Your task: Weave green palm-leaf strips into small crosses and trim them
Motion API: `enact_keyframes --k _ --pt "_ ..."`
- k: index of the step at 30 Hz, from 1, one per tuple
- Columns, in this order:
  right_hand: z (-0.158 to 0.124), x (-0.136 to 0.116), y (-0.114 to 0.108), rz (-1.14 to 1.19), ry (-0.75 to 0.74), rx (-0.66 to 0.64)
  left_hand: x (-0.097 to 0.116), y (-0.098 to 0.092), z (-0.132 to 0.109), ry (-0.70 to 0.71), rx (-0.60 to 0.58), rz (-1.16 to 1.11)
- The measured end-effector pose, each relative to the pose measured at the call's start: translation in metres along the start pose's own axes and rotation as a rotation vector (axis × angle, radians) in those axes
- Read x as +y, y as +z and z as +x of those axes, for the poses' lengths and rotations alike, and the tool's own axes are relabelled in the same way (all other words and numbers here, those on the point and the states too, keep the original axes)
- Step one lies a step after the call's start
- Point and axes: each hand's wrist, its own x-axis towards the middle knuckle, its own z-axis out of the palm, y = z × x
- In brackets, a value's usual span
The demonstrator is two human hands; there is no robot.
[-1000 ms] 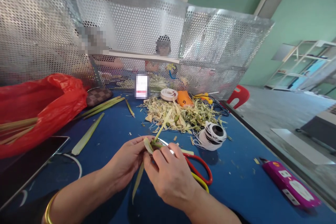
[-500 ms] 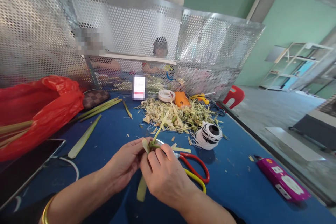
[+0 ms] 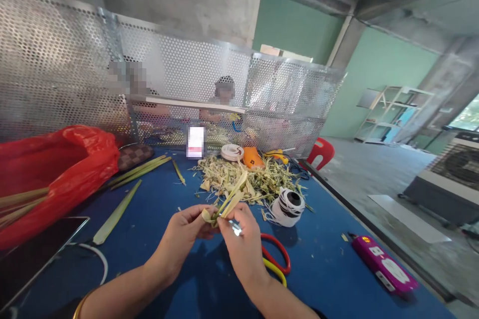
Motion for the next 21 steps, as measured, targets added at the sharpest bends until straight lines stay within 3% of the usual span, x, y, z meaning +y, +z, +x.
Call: enact_keyframes --k 4,10,15,21 --pt "0.0023 -0.0003 0.0006 0.051 0.079 -0.068 0.0035 -0.0017 -0.0015 0.005 0.006 0.02" --pt "0.0038 0.0016 -0.001 -0.105 -0.031 0.007 0.0041 -0.0013 -0.0025 -0.015 -0.045 0.014" --pt "0.0063 0.0001 -0.0028 -0.087 0.082 -0.007 0.0031 -0.0014 -0.0011 0.005 -0.058 0.052" --pt "0.0078 -0.0005 -0.0051 -0.067 0.122 -0.017 0.0091 -0.003 -0.0007 -0.093 -0.141 0.031"
